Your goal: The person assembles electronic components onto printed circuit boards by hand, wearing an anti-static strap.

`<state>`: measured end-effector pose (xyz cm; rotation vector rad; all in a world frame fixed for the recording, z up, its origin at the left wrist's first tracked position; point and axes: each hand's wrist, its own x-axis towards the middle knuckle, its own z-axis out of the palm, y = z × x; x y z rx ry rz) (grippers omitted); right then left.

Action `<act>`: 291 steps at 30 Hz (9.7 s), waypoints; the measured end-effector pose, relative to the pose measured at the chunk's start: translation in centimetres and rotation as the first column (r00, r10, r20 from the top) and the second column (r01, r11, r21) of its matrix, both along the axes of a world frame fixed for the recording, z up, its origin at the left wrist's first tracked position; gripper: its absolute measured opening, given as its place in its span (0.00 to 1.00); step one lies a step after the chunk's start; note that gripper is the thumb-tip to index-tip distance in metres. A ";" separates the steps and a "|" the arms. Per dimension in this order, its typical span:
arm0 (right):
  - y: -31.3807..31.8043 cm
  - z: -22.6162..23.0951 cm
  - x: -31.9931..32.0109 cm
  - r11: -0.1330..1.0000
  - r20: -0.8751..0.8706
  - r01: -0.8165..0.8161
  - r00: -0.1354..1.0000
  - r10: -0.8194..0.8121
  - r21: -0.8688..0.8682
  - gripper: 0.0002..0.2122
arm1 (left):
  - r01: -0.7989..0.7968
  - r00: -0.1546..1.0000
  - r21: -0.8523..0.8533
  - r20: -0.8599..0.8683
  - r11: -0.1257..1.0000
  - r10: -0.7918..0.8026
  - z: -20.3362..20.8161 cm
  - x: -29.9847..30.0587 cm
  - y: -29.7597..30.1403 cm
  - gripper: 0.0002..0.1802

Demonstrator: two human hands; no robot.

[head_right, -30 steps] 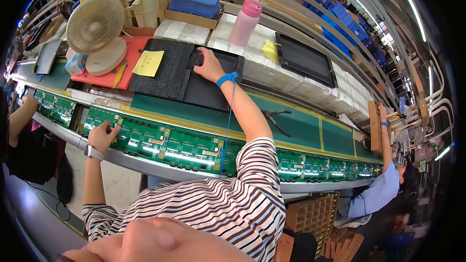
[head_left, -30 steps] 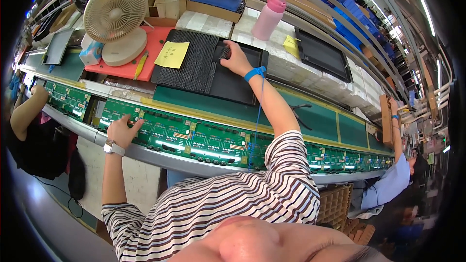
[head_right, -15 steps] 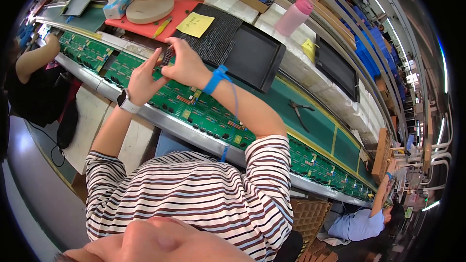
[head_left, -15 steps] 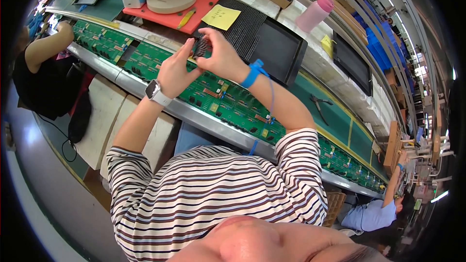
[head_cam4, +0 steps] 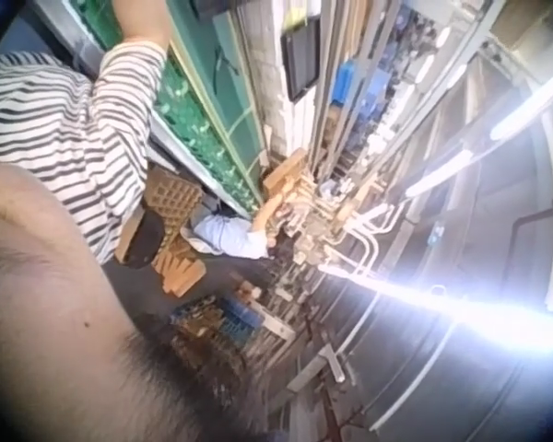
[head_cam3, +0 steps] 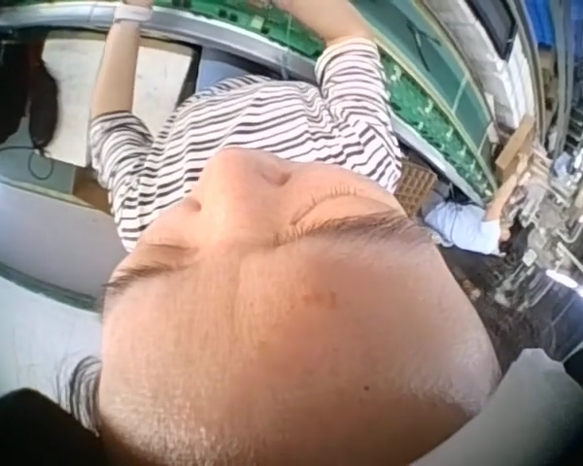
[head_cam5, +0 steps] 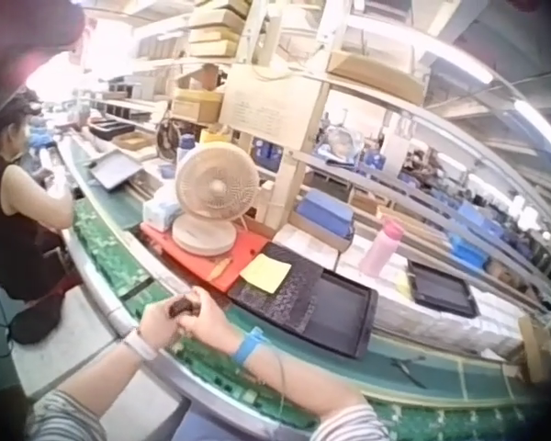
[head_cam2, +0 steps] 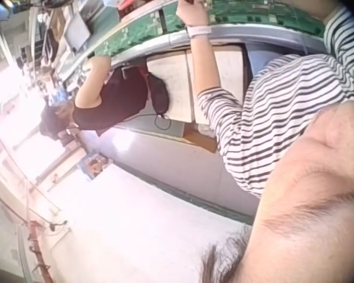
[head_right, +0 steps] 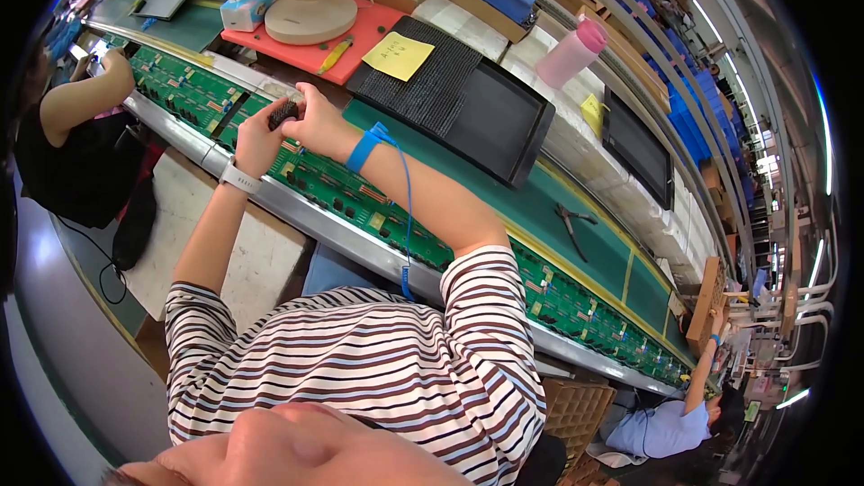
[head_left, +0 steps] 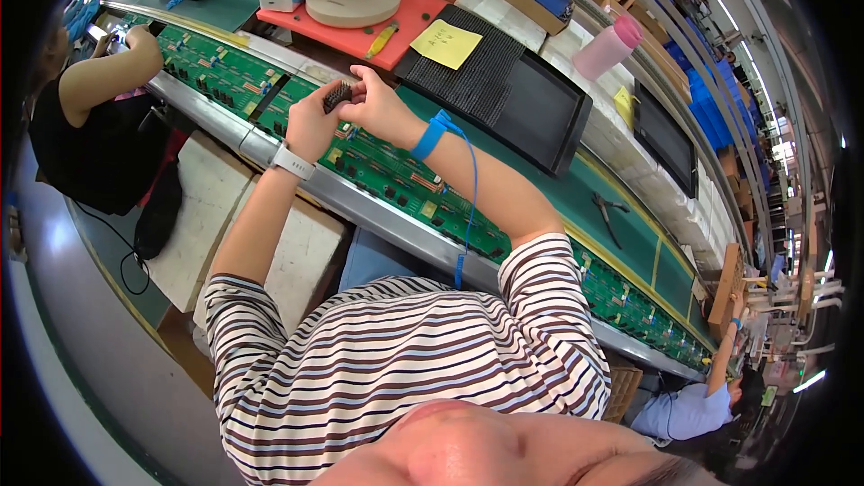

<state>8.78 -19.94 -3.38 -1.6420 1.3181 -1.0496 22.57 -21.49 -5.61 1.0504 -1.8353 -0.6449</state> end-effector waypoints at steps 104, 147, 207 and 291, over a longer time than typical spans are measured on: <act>-10.1 -3.9 -0.1 0.969 -0.727 -0.234 0.678 0.107 -0.075 0.10 | 0.200 0.924 0.645 -0.375 0.737 0.078 -1.4 3.5 -5.8 0.14; -9.3 -3.3 -0.1 0.944 -0.736 -0.320 0.656 0.166 -0.073 0.09 | 0.224 0.921 0.645 -0.385 0.731 0.058 -1.2 3.4 -5.8 0.12; -11.0 -3.5 2.5 0.962 0.260 -0.181 0.958 0.124 0.206 0.07 | 0.288 0.870 0.629 -0.487 0.723 0.077 -1.0 4.7 -7.8 0.14; -13.6 -2.8 5.3 0.956 -0.066 -0.295 0.953 0.294 0.002 0.13 | 0.248 0.800 0.652 -0.555 0.716 0.228 -2.1 6.2 -10.3 0.18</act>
